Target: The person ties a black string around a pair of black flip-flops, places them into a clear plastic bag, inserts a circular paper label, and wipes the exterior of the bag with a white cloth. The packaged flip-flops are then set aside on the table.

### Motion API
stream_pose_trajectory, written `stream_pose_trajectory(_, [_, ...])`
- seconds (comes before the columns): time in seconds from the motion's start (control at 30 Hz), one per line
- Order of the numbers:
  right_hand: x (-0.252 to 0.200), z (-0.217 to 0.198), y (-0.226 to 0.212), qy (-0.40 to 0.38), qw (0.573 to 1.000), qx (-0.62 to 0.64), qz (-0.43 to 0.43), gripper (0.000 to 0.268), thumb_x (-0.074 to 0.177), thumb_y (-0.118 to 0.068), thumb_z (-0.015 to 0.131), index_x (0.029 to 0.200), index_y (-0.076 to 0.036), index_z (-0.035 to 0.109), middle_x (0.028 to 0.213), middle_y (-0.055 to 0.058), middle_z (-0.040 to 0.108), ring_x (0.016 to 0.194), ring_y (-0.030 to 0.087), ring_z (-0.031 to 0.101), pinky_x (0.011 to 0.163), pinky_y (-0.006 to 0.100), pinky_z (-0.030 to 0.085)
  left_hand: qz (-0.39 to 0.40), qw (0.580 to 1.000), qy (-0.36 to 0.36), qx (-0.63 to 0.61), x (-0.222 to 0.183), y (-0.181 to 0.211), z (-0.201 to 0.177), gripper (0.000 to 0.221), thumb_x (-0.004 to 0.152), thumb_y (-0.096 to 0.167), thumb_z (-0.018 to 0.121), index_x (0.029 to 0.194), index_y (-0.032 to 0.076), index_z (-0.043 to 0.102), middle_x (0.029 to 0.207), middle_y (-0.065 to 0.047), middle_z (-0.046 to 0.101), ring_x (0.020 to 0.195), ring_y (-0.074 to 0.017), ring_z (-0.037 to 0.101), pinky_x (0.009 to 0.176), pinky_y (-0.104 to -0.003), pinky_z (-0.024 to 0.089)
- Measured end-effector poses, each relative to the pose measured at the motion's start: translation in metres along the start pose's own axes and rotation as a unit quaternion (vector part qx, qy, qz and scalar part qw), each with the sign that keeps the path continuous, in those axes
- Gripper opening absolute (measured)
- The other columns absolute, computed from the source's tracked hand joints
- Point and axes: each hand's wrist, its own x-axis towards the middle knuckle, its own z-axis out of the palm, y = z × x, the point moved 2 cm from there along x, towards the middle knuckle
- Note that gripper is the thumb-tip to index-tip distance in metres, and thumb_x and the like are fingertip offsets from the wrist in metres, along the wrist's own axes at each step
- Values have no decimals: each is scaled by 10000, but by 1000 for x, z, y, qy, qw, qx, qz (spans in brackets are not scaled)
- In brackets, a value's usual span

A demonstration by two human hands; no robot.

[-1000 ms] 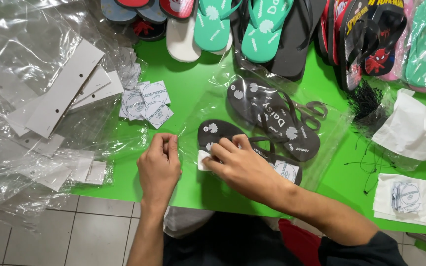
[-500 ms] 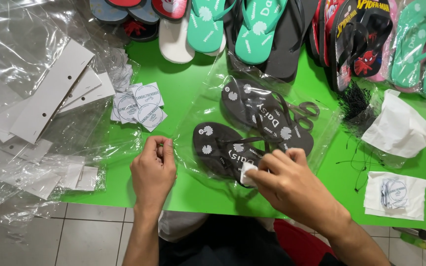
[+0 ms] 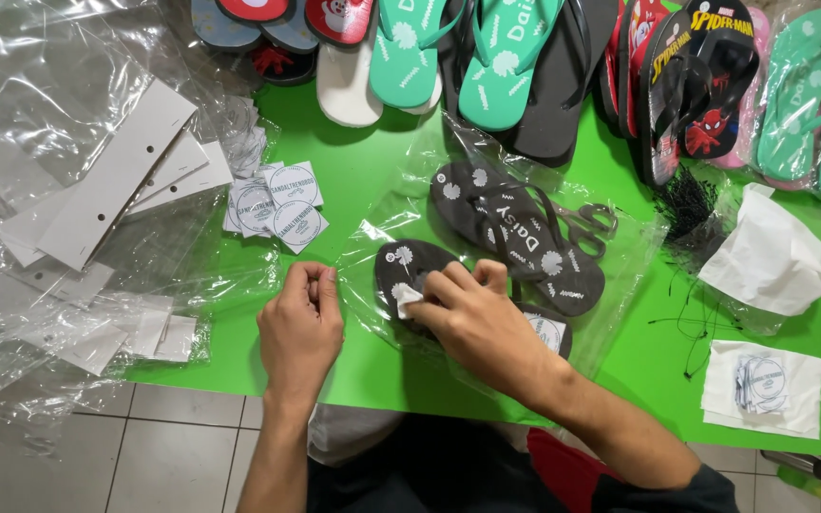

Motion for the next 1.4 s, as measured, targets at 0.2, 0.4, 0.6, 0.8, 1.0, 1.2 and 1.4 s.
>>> stream_pose_trajectory(0.2, [-34,-5,-2,-79,997,-20,16,411,765,97,623,1103,-131,678,932,61,555,904,261,535,894,438,297,4,1000,-6,1,0,-1,1,190,1069,303,551,1003,141,625,649,35,614,540,-179,587,506,-389,460])
stream_pose_trajectory(0.4, [-50,-40,13,-185,977,-14,108,193,945,-119,640,1092,-184,745,998,33,641,951,241,567,923,463,281,11,1000,-3,-9,0,-3,1,168,1064,283,564,1007,140,631,632,45,599,527,-152,578,485,-361,465])
stream_pose_trajectory(0.6, [-6,-75,27,34,997,15,61,77,946,-261,724,987,-201,750,959,-8,603,873,198,546,831,414,282,15,1000,1,-18,-1,-2,1,166,1064,269,569,998,130,632,636,46,597,514,-133,564,450,-330,449])
stream_pose_trajectory(0.8, [16,-32,46,97,994,-28,28,61,938,-163,727,893,-203,727,987,-36,627,896,151,609,820,335,402,3,998,35,-50,-3,2,-2,204,1065,268,563,921,146,643,437,0,560,464,-247,662,651,-416,559])
stream_pose_trajectory(1.0, [-28,-36,74,51,996,22,72,102,930,-111,696,917,-202,740,986,5,633,905,215,647,775,351,452,6,998,44,-35,-3,2,-1,194,1053,264,573,922,145,652,458,-28,553,494,-288,678,651,-461,559])
stream_pose_trajectory(1.2, [-86,-29,112,12,990,-11,141,159,891,-123,694,919,-268,751,1015,-34,650,988,188,675,810,359,492,-3,999,40,-36,-2,-3,1,211,1059,268,563,917,142,656,455,-11,570,497,-282,674,654,-450,555])
stream_pose_trajectory(1.4, [-77,-55,98,48,982,-49,177,125,960,-142,673,958,-255,724,1020,-47,636,981,175,667,768,356,499,15,995,20,-93,-4,-1,0,208,1063,144,557,958,29,694,495,-67,586,440,-250,612,544,-383,507])
